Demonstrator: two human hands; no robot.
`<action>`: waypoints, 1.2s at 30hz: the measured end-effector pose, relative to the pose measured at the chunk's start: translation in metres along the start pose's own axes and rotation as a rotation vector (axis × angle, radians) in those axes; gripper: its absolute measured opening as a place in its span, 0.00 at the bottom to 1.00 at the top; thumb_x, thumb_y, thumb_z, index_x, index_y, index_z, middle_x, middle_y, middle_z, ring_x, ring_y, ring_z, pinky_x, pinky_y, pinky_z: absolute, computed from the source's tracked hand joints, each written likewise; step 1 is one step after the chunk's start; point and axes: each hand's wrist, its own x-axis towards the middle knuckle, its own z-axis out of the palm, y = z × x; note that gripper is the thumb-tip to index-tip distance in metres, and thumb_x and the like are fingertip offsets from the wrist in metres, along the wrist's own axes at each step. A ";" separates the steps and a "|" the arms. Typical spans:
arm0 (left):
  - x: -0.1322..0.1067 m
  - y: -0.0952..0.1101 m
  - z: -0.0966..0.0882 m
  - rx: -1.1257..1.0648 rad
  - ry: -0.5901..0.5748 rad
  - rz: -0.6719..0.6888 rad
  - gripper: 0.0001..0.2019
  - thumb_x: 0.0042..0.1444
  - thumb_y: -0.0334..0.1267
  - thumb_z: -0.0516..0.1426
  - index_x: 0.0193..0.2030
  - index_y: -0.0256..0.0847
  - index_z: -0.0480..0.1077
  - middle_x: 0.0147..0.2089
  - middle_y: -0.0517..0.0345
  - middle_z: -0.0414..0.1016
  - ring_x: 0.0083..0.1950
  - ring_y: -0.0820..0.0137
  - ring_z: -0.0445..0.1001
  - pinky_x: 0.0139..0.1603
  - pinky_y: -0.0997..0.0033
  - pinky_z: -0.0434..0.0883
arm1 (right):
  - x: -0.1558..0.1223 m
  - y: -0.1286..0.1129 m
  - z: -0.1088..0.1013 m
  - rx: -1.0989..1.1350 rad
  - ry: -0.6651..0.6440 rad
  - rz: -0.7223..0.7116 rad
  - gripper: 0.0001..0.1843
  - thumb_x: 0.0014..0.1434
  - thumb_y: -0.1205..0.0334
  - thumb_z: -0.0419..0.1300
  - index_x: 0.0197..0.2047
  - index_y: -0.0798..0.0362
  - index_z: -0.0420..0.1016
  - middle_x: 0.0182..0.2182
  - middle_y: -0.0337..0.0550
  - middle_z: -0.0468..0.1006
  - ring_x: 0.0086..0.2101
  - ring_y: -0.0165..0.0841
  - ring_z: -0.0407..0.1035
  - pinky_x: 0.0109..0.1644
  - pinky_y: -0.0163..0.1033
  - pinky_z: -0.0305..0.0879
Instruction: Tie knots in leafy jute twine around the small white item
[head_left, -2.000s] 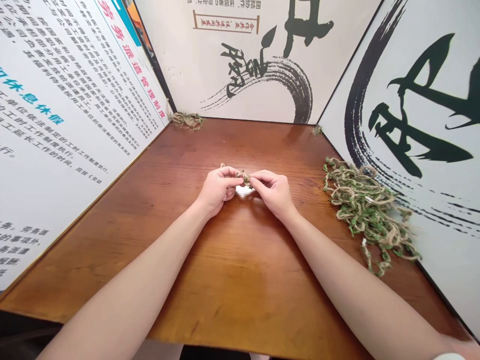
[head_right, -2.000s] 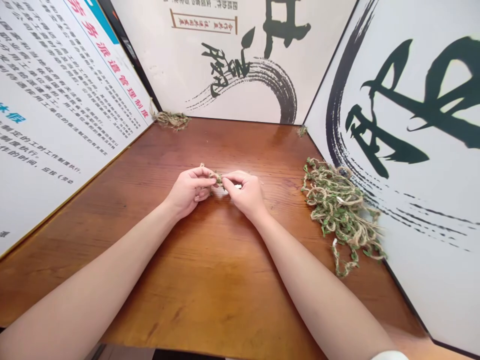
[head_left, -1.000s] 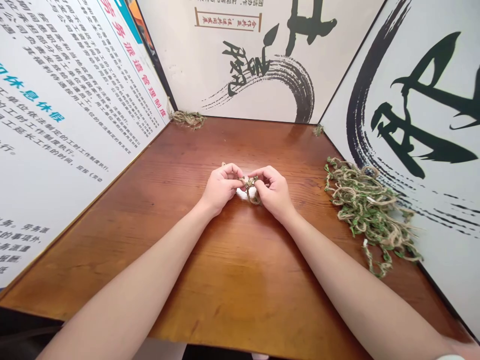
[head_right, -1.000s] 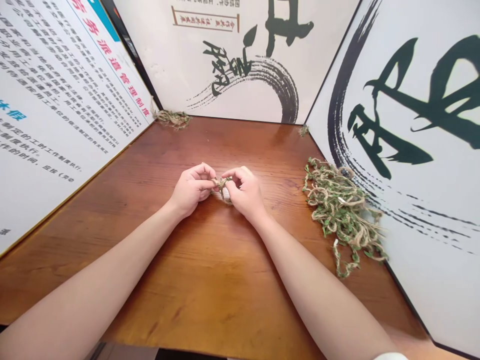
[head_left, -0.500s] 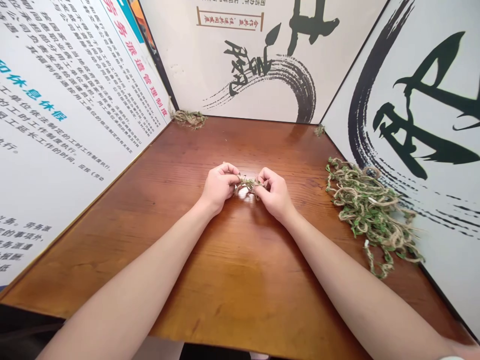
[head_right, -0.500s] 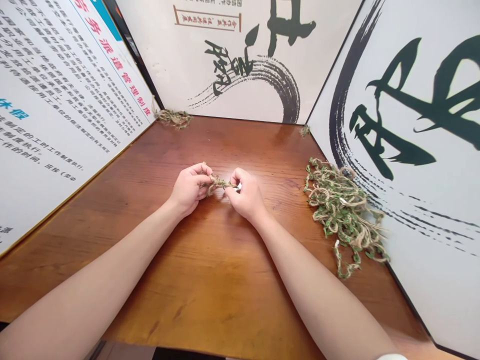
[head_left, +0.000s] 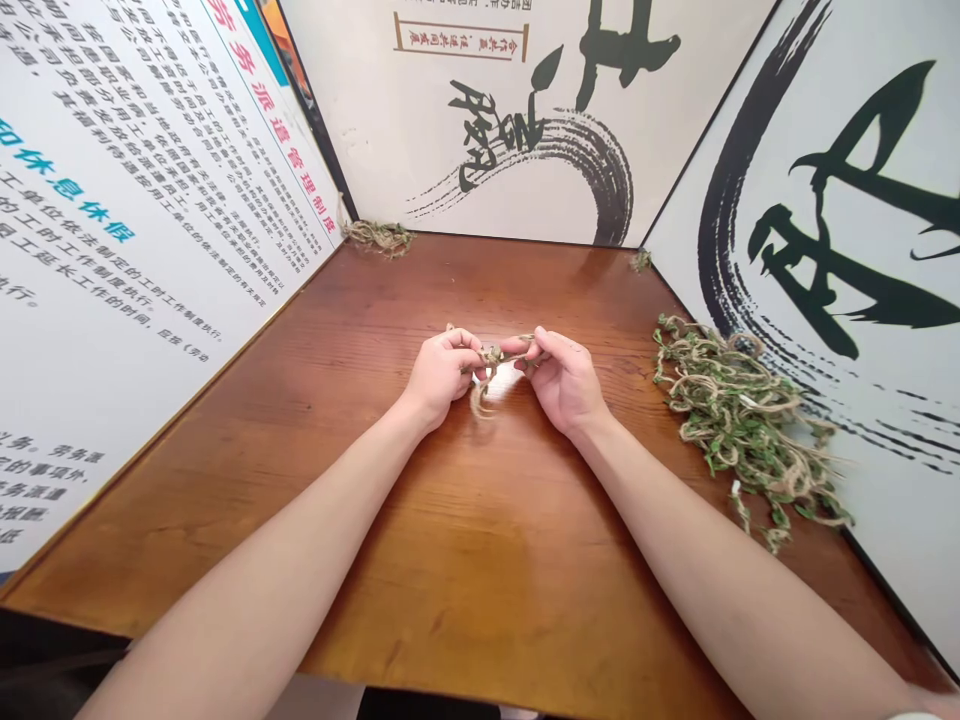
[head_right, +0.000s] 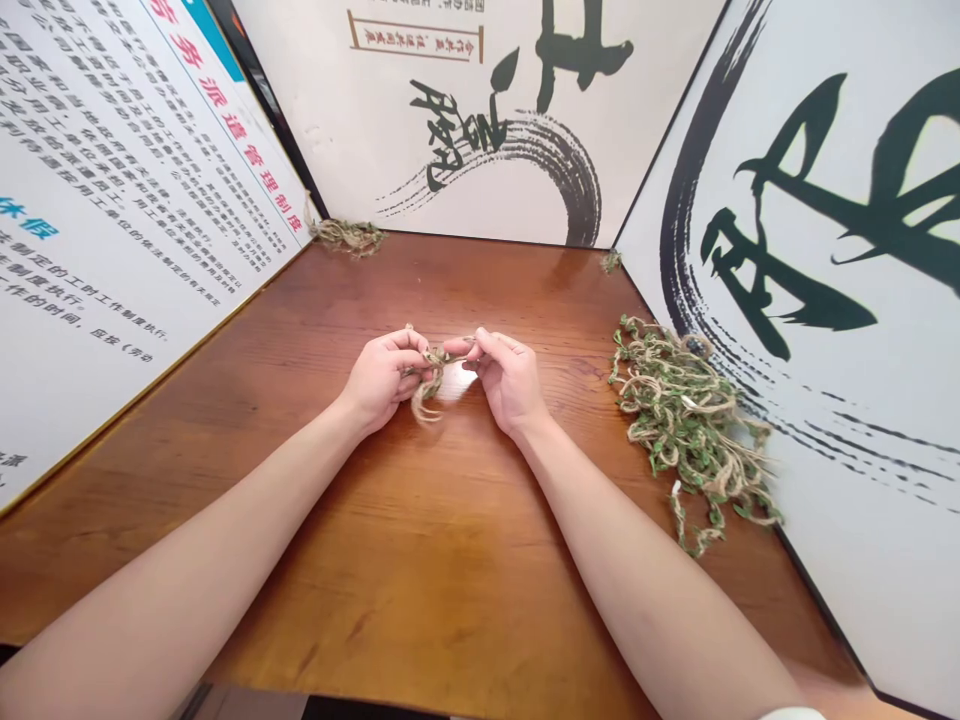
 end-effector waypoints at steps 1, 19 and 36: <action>0.000 0.000 0.000 -0.004 0.003 0.000 0.10 0.33 0.29 0.59 0.27 0.37 0.65 0.19 0.59 0.67 0.14 0.82 0.48 0.16 0.80 0.43 | 0.000 0.000 0.000 0.006 0.008 0.004 0.18 0.54 0.51 0.70 0.22 0.53 0.73 0.36 0.49 0.83 0.42 0.36 0.76 0.42 0.37 0.68; 0.000 0.001 -0.001 0.053 0.000 -0.009 0.17 0.37 0.34 0.64 0.36 0.38 0.65 0.23 0.55 0.73 0.15 0.82 0.48 0.17 0.78 0.41 | -0.005 0.002 0.001 -0.790 0.476 -0.291 0.27 0.59 0.53 0.66 0.19 0.52 0.54 0.18 0.34 0.58 0.23 0.26 0.54 0.31 0.37 0.55; -0.004 0.002 0.002 0.107 -0.075 0.054 0.22 0.36 0.37 0.65 0.41 0.34 0.69 0.24 0.54 0.75 0.16 0.80 0.53 0.17 0.76 0.44 | -0.002 0.002 0.003 -0.468 -0.041 0.019 0.23 0.51 0.45 0.71 0.38 0.57 0.79 0.30 0.43 0.78 0.23 0.27 0.70 0.16 0.29 0.57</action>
